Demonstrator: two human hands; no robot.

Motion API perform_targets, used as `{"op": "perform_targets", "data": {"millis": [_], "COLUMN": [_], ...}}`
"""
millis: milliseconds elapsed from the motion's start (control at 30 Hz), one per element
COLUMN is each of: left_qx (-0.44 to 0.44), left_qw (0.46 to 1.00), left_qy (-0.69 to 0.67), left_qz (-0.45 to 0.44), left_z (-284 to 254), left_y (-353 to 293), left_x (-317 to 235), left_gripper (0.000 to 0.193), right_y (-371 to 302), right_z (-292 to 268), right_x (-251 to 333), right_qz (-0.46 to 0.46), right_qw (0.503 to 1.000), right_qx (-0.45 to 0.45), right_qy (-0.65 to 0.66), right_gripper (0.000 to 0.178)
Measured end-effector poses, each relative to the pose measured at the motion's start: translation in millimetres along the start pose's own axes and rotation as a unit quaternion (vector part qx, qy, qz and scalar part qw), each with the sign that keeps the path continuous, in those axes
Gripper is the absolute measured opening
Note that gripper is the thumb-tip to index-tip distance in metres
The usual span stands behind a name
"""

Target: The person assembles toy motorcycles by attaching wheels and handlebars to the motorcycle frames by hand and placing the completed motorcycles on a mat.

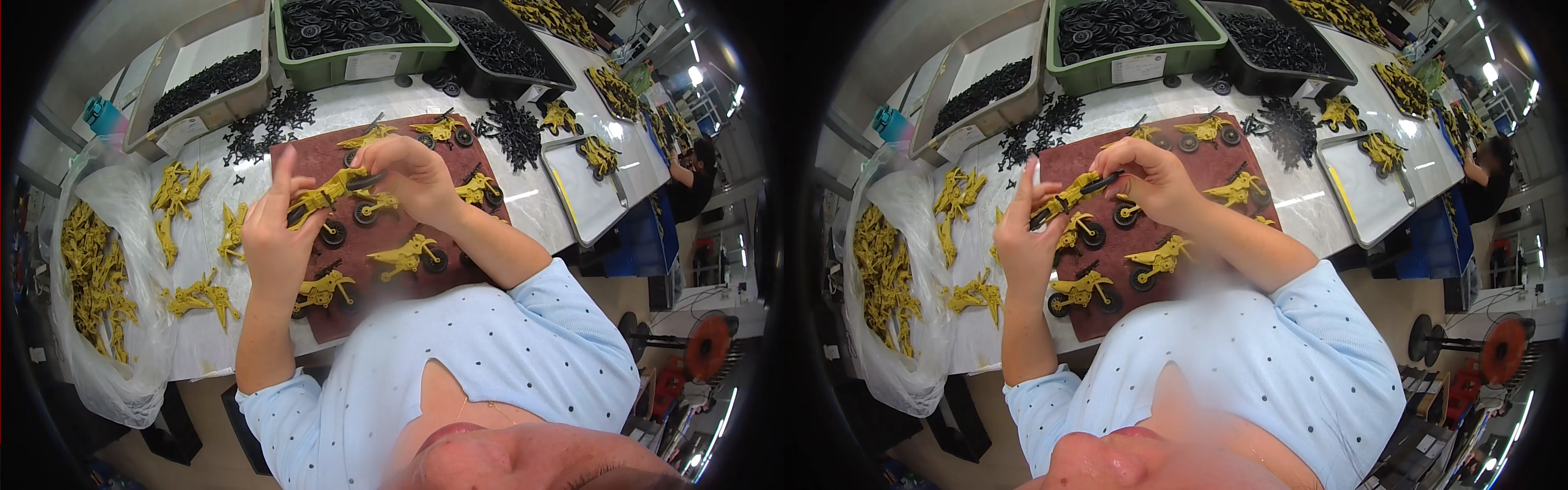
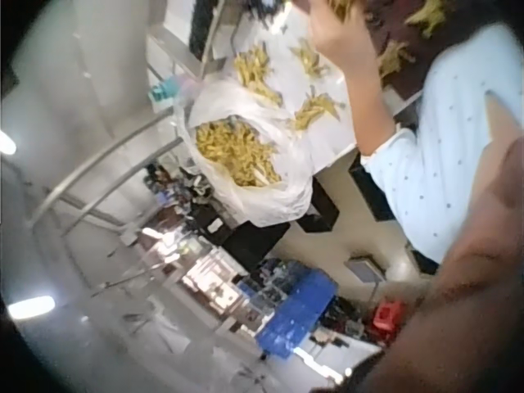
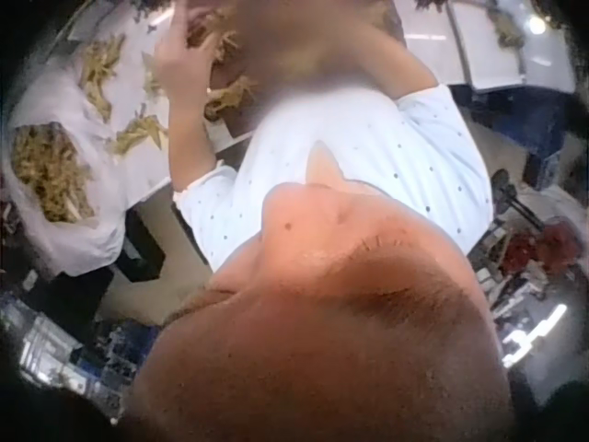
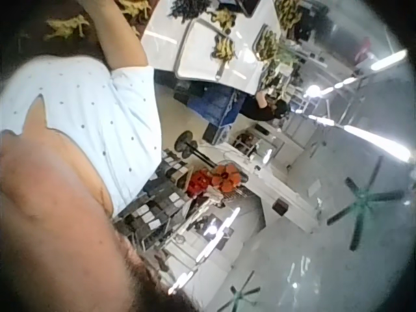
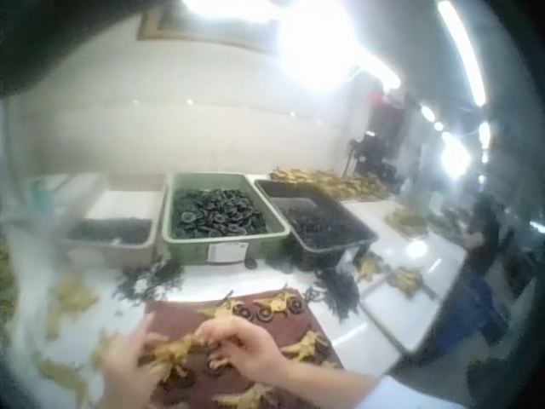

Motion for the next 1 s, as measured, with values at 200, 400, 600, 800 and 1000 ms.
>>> {"op": "perform_targets", "data": {"millis": [200,400,600,800,1000], "left_qx": [-0.032,-0.085,-0.085,0.027,0.13], "left_qw": [0.953,0.927,0.884,0.984,0.969], "left_qy": [0.195,0.226,0.298,-0.082,-0.206], "left_qz": [0.229,0.287,0.35,0.158,-0.024], "left_z": [-6,-9,-3,7,22], "left_y": [-10,-14,-14,0,-1], "left_x": [-38,-48,-54,-27,2], "left_gripper": [0.043,0.035,0.036,0.073,0.064], "right_y": [4,-12,-10,-11,-16], "right_z": [-5,-3,5,1,16], "right_x": [6,-11,-1,8,17], "right_qz": [-0.017,0.24,0.257,0.191,0.143], "right_qw": [1.0,0.957,0.956,0.981,0.98], "right_qx": [-0.003,-0.071,-0.039,-0.041,0.039], "right_qy": [0.008,0.145,0.132,-0.005,-0.134], "right_gripper": [0.03,0.037,0.043,0.035,0.031]}}
Point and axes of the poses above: each hand's wrist, its own y-axis towards the middle knuckle, its own z-axis out of the palm, x = y × z, the point moved 8 cm from there along y, towards the middle knuckle, and after that the axes turned 3 degrees about x, right-handed, at the moved point
